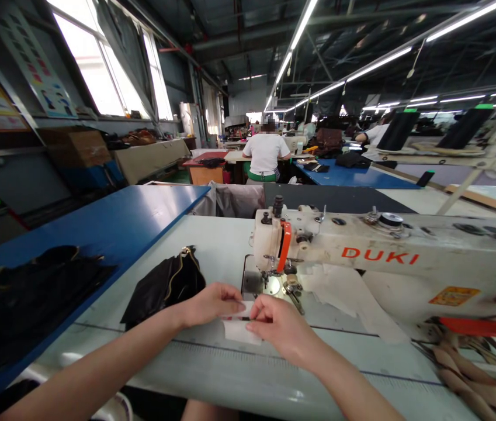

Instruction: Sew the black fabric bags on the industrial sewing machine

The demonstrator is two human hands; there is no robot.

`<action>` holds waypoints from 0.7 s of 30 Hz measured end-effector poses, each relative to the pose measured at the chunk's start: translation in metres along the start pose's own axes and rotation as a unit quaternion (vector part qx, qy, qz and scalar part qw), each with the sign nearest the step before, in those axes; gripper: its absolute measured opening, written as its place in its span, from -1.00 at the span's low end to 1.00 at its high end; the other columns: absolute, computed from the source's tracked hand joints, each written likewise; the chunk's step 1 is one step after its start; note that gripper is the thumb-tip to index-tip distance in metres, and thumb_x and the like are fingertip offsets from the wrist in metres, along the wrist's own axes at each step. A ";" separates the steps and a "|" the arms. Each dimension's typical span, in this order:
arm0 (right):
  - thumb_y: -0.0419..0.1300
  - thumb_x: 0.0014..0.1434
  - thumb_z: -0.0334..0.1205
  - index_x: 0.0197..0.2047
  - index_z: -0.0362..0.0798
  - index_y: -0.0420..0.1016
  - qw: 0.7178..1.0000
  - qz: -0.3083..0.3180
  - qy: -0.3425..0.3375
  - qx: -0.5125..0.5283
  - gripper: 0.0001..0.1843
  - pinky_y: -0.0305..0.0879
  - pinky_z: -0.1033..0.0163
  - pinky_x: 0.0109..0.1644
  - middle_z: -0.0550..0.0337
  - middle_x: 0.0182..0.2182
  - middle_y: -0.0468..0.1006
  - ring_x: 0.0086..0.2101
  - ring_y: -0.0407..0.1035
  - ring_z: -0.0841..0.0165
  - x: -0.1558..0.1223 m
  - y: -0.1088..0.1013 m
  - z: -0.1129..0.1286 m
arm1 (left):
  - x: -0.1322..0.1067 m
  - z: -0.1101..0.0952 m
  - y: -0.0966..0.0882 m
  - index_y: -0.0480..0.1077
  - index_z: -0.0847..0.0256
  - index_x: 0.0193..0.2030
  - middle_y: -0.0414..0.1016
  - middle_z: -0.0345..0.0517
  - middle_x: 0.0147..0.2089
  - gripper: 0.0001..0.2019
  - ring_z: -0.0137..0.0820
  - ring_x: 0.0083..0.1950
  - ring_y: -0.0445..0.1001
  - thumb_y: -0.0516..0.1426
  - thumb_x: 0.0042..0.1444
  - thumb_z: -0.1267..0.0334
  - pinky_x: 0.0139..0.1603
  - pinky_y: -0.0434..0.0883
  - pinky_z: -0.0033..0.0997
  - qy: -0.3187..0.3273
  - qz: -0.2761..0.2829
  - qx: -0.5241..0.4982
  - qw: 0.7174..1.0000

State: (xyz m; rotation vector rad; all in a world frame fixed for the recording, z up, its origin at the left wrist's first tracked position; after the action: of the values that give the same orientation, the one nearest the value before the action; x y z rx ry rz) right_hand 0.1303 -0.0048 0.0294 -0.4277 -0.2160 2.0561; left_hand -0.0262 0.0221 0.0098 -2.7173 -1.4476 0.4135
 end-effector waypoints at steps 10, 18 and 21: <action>0.22 -0.05 -0.19 -0.49 -0.04 0.28 0.997 -0.021 0.027 0.066 -0.83 0.17 0.35 -0.50 0.34 -0.64 0.36 -0.59 0.25 0.46 0.017 -0.001 -0.016 | -0.002 0.000 0.005 0.40 0.30 -0.48 0.18 -0.29 -0.58 -0.68 -0.51 -0.49 0.13 0.08 0.08 0.06 -0.48 0.07 -0.53 0.022 0.011 0.075 0.997; 0.31 -0.11 -0.07 -0.49 -0.04 0.31 0.994 -0.042 0.052 0.083 -0.71 0.22 0.34 -0.48 0.34 -0.62 0.35 -0.55 0.27 0.45 0.020 -0.003 -0.021 | -0.014 -0.008 0.008 0.46 0.29 -0.31 0.29 -0.24 -0.48 -0.62 -0.46 -0.40 0.25 0.10 0.09 -0.05 -0.39 0.21 -0.52 0.043 0.031 0.077 0.996; 0.31 -0.10 -0.03 -0.47 -0.05 0.33 0.994 -0.041 0.056 0.085 -0.69 0.23 0.34 -0.46 0.32 -0.60 0.36 -0.54 0.26 0.45 0.020 -0.003 -0.021 | -0.015 -0.010 0.008 0.49 0.25 -0.20 0.37 -0.23 -0.40 -0.68 -0.44 -0.35 0.28 0.20 0.02 0.04 -0.33 0.23 -0.52 0.062 0.030 0.113 0.991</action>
State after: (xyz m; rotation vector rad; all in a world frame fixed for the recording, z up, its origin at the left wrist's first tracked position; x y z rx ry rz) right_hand 0.1321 0.0137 0.0065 -0.4201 0.0099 1.9449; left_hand -0.0253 0.0067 0.0210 -2.5613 -1.2111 0.3768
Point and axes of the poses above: each hand's wrist, its own x-axis towards the middle knuckle, its own y-axis out of the palm, z = x × y, the point moved 4 cm from there along x, towards the middle knuckle
